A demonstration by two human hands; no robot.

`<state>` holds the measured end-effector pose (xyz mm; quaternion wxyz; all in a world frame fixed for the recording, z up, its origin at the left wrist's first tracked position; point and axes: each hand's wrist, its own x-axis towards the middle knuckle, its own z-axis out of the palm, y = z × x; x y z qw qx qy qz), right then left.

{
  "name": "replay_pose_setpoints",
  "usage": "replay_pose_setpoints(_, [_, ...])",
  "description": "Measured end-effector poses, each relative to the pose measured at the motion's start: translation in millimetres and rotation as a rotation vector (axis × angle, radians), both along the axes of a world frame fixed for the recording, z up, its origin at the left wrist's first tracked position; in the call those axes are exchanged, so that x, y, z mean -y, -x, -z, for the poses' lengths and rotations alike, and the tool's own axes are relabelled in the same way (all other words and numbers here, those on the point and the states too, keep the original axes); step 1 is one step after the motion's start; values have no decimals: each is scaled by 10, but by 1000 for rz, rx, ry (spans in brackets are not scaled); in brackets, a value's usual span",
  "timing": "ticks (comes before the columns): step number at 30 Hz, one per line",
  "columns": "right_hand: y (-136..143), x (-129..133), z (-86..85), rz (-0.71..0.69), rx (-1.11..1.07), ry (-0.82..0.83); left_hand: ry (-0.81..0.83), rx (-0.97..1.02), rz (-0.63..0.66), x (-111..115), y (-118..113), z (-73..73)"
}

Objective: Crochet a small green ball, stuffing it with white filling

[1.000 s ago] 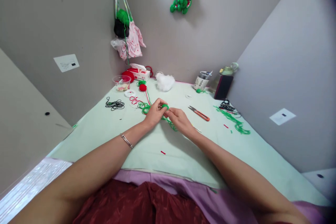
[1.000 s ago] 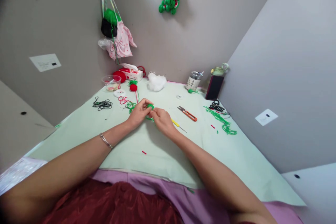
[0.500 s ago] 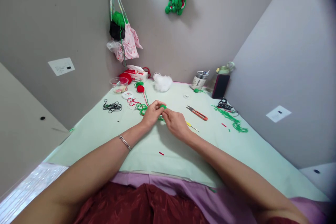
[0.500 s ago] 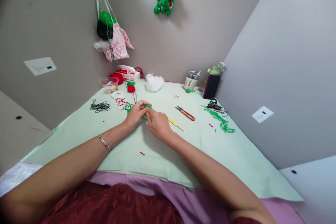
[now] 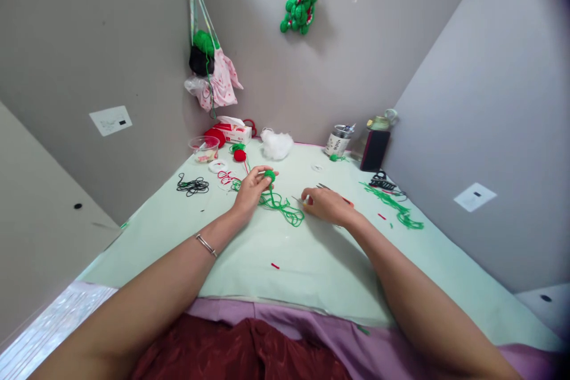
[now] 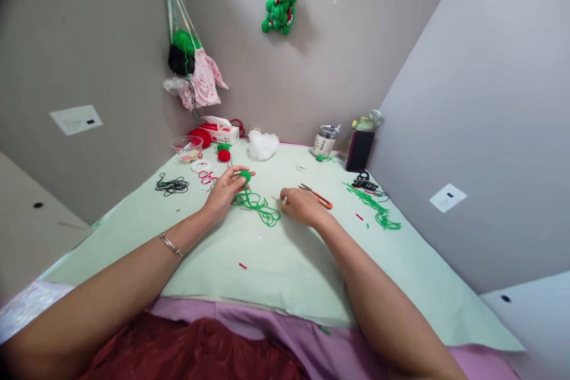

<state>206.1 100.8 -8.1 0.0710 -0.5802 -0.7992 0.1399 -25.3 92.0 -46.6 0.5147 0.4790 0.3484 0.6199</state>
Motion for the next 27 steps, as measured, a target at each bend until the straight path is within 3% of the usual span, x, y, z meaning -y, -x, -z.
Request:
replay_pose_setpoints(4, [-8,-48,77,34,-39,36,-28,-50,40,22,-30,25])
replay_pose_setpoints(9, [14,-73,-34,71,-328,22,-62,-102,52,19,-44,58])
replay_pose_setpoints(16, [242,221,-196,-124,-803,155,-126,-184,24,24,-62,76])
replay_pose_setpoints(23, [383,333,-139,-209,-900,383,-144,-266,20,46,-72,97])
replay_pose_setpoints(27, [428,329,-83,-183,-950,406,-151,-293,26,54,-94,107])
